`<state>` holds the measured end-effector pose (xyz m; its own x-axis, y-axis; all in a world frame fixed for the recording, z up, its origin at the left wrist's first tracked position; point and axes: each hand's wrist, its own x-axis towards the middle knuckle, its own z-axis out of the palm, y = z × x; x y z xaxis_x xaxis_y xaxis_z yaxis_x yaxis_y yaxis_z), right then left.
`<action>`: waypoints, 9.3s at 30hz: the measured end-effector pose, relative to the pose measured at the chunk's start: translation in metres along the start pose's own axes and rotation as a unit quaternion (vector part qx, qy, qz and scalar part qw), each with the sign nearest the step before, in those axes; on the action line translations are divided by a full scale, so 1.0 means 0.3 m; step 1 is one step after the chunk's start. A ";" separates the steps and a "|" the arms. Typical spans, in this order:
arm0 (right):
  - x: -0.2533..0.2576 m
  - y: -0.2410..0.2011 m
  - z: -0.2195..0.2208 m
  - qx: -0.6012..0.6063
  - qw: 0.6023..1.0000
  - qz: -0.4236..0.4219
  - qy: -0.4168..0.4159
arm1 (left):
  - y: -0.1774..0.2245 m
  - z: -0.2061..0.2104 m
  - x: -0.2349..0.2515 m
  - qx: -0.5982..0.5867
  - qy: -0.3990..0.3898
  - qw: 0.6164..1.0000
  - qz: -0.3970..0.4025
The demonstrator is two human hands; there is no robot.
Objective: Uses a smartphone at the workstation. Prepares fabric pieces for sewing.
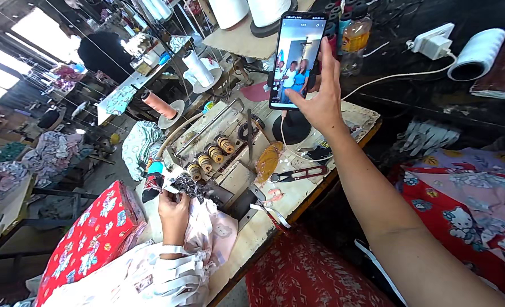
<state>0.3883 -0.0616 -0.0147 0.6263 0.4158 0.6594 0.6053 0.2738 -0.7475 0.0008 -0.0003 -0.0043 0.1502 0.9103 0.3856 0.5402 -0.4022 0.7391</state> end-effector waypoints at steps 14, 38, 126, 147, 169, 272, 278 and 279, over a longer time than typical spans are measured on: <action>-0.011 0.020 0.004 0.008 0.999 -0.039 0.014 | -0.009 -0.003 0.002 -0.004 -0.001 1.000 -0.001; -0.076 0.009 -0.002 0.219 0.961 0.165 -0.028 | -0.004 -0.003 -0.001 -0.008 -0.002 1.000 -0.002; -0.037 0.032 0.001 0.242 0.955 0.168 -0.029 | -0.015 -0.004 0.004 0.004 -0.003 1.000 -0.002; -0.037 0.032 0.004 0.229 0.958 0.169 -0.026 | -0.014 -0.004 0.004 -0.007 -0.004 1.000 -0.006; -0.041 0.034 0.000 0.240 0.956 0.167 -0.033 | -0.014 -0.003 0.005 -0.003 -0.002 1.000 -0.003; -0.048 0.035 0.000 0.247 0.952 0.178 -0.035 | -0.020 -0.003 0.005 -0.002 -0.002 1.000 -0.002; -0.060 0.046 0.004 0.256 0.949 0.181 -0.036 | -0.014 -0.003 0.005 0.003 -0.003 1.000 0.001; -0.064 0.048 0.005 0.251 0.950 0.181 -0.038 | -0.014 -0.004 0.005 0.004 -0.004 1.000 0.000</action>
<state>0.3843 -0.0644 -0.0381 0.6997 0.6178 0.3588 0.0340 0.4728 -0.8805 -0.0022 0.0027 -0.0062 0.1565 0.9108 0.3820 0.5476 -0.4019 0.7339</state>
